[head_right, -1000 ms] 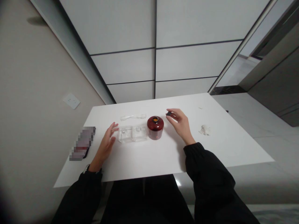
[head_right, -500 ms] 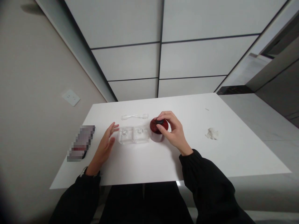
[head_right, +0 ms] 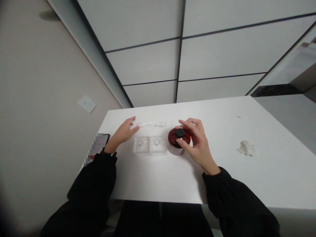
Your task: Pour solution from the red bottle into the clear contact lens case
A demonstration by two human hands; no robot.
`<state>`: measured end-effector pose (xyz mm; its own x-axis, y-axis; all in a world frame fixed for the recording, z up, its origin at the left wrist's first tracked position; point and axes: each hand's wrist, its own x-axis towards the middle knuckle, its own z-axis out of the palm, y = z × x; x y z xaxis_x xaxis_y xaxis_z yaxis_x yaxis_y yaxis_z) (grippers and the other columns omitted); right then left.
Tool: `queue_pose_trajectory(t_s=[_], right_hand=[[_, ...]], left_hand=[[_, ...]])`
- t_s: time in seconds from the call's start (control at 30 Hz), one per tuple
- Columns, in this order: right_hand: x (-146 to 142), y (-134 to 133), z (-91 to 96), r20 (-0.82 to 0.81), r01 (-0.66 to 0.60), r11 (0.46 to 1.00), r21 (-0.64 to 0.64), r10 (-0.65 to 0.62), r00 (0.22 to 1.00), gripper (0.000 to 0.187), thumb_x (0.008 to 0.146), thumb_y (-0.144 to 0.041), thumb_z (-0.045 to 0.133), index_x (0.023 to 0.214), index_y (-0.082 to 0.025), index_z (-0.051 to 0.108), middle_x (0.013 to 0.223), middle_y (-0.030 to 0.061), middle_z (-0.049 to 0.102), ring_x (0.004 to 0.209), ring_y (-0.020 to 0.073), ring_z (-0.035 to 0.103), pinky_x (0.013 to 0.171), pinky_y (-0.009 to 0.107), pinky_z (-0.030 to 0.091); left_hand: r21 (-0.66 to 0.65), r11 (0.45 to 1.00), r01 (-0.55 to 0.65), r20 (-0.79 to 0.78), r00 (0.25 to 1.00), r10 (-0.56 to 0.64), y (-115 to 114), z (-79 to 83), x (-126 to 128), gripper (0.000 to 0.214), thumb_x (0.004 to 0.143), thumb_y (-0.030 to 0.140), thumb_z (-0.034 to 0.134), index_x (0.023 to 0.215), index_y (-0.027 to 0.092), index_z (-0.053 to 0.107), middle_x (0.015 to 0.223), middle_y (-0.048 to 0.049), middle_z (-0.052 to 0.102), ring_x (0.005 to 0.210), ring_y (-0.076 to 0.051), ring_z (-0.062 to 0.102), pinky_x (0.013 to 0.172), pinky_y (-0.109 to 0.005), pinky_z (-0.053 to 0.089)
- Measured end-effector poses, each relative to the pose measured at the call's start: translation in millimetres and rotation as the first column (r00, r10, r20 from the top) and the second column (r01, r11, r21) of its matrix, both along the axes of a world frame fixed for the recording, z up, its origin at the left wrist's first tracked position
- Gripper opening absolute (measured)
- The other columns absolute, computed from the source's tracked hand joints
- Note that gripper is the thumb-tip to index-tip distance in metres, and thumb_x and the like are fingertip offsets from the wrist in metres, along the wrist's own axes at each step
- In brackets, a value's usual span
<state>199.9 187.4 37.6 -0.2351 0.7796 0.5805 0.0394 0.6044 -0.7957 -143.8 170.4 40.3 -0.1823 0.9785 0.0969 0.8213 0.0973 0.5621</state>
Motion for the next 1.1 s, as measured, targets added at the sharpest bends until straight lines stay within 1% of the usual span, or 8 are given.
queue_pose_trajectory(t_s=[0.13, 0.23, 0.3, 0.43, 0.53, 0.67, 0.87, 1.1], right_hand=[[-0.1, 1.3, -0.8, -0.103, -0.077, 0.997, -0.025, 0.074, 0.992, 0.032, 0.092, -0.036, 0.082, 0.119, -0.034, 0.065, 0.146, 0.0067, 0.052, 0.114, 0.0259, 0.072, 0.104, 0.050, 0.061], [-0.8, 1.4, -0.1, -0.090, -0.105, 0.994, -0.033, 0.102, 0.991, 0.037, 0.093, -0.037, 0.081, 0.126, -0.034, 0.063, 0.153, 0.0079, 0.052, 0.112, 0.0248, 0.073, 0.106, 0.049, 0.061], [-1.0, 1.0, 1.5, -0.037, -0.089, 0.996, -0.018, 0.089, 0.995, 0.032, 0.095, -0.038, 0.079, 0.123, -0.033, 0.066, 0.153, 0.0087, 0.055, 0.117, 0.0262, 0.071, 0.109, 0.049, 0.058], [-1.0, 0.3, 5.5, -0.111, -0.111, 0.994, -0.018, 0.108, 0.988, 0.033, 0.095, -0.039, 0.079, 0.124, -0.035, 0.063, 0.149, 0.0072, 0.060, 0.117, 0.0258, 0.072, 0.103, 0.048, 0.061], [-0.3, 0.4, 6.6, 0.033, -0.058, 0.998, 0.026, 0.057, 0.998, 0.027, 0.097, -0.043, 0.074, 0.122, -0.032, 0.070, 0.147, 0.0101, 0.062, 0.139, 0.0329, 0.060, 0.114, 0.055, 0.054], [-1.2, 0.9, 2.1, -0.072, -0.082, 0.996, -0.039, 0.079, 0.994, 0.023, 0.094, -0.042, 0.078, 0.112, -0.031, 0.068, 0.133, 0.0081, 0.064, 0.116, 0.0276, 0.071, 0.105, 0.051, 0.059], [-2.9, 1.0, 1.2, -0.078, -0.076, 0.997, -0.008, 0.075, 0.994, 0.028, 0.094, -0.036, 0.078, 0.120, -0.033, 0.069, 0.129, 0.0084, 0.067, 0.130, 0.0289, 0.063, 0.107, 0.048, 0.056], [-1.5, 0.8, 3.3, -0.037, -0.077, 0.996, 0.037, 0.078, 0.996, 0.025, 0.096, -0.031, 0.076, 0.120, -0.034, 0.072, 0.127, 0.0064, 0.069, 0.126, 0.0274, 0.064, 0.108, 0.048, 0.052]], left_hand=[[-0.021, 0.999, 0.032, -0.089, 0.995, -0.034, 17.1, -7.2, 6.2, 0.031, 0.089, 0.027, 0.072, 0.118, 0.016, 0.076, 0.131, -0.0143, 0.077, 0.124, -0.032, 0.071, 0.117, -0.049, 0.052], [0.005, 1.000, 0.025, -0.130, 0.991, -0.025, 7.6, 2.0, 4.0, 0.022, 0.091, 0.029, 0.071, 0.107, 0.016, 0.078, 0.120, -0.0143, 0.081, 0.117, -0.033, 0.074, 0.112, -0.051, 0.055], [0.042, 0.999, 0.024, -0.145, 0.989, -0.018, -9.2, 18.6, -0.8, 0.026, 0.094, 0.034, 0.069, 0.112, 0.016, 0.077, 0.123, -0.0148, 0.081, 0.117, -0.033, 0.074, 0.108, -0.051, 0.057], [0.137, 0.986, 0.091, -0.182, 0.981, -0.065, -58.2, 69.0, -8.6, 0.034, 0.102, 0.045, 0.064, 0.126, 0.023, 0.075, 0.131, -0.0096, 0.079, 0.121, -0.028, 0.074, 0.109, -0.048, 0.058], [0.249, 0.909, 0.336, -0.394, 0.892, -0.221, -88.9, 105.3, -9.0, 0.032, 0.105, 0.047, 0.064, 0.123, 0.024, 0.076, 0.121, -0.0079, 0.082, 0.118, -0.027, 0.074, 0.108, -0.047, 0.059], [0.191, 0.827, 0.528, -0.597, 0.732, -0.329, -105.4, 132.7, -2.6, 0.024, 0.107, 0.034, 0.063, 0.122, 0.020, 0.075, 0.112, -0.0070, 0.083, 0.127, -0.029, 0.068, 0.102, -0.043, 0.061], [-0.030, 0.782, 0.623, -0.760, 0.494, -0.423, -103.6, 143.9, 9.9, 0.021, 0.102, 0.016, 0.067, 0.121, 0.017, 0.074, 0.112, -0.0076, 0.081, 0.124, -0.032, 0.069, 0.095, -0.044, 0.064], [-0.180, 0.700, 0.691, -0.843, 0.258, -0.472, -82.5, 156.0, 32.6, 0.027, 0.097, 0.004, 0.067, 0.119, 0.017, 0.077, 0.111, -0.0101, 0.079, 0.121, -0.030, 0.068, 0.107, -0.048, 0.056]])
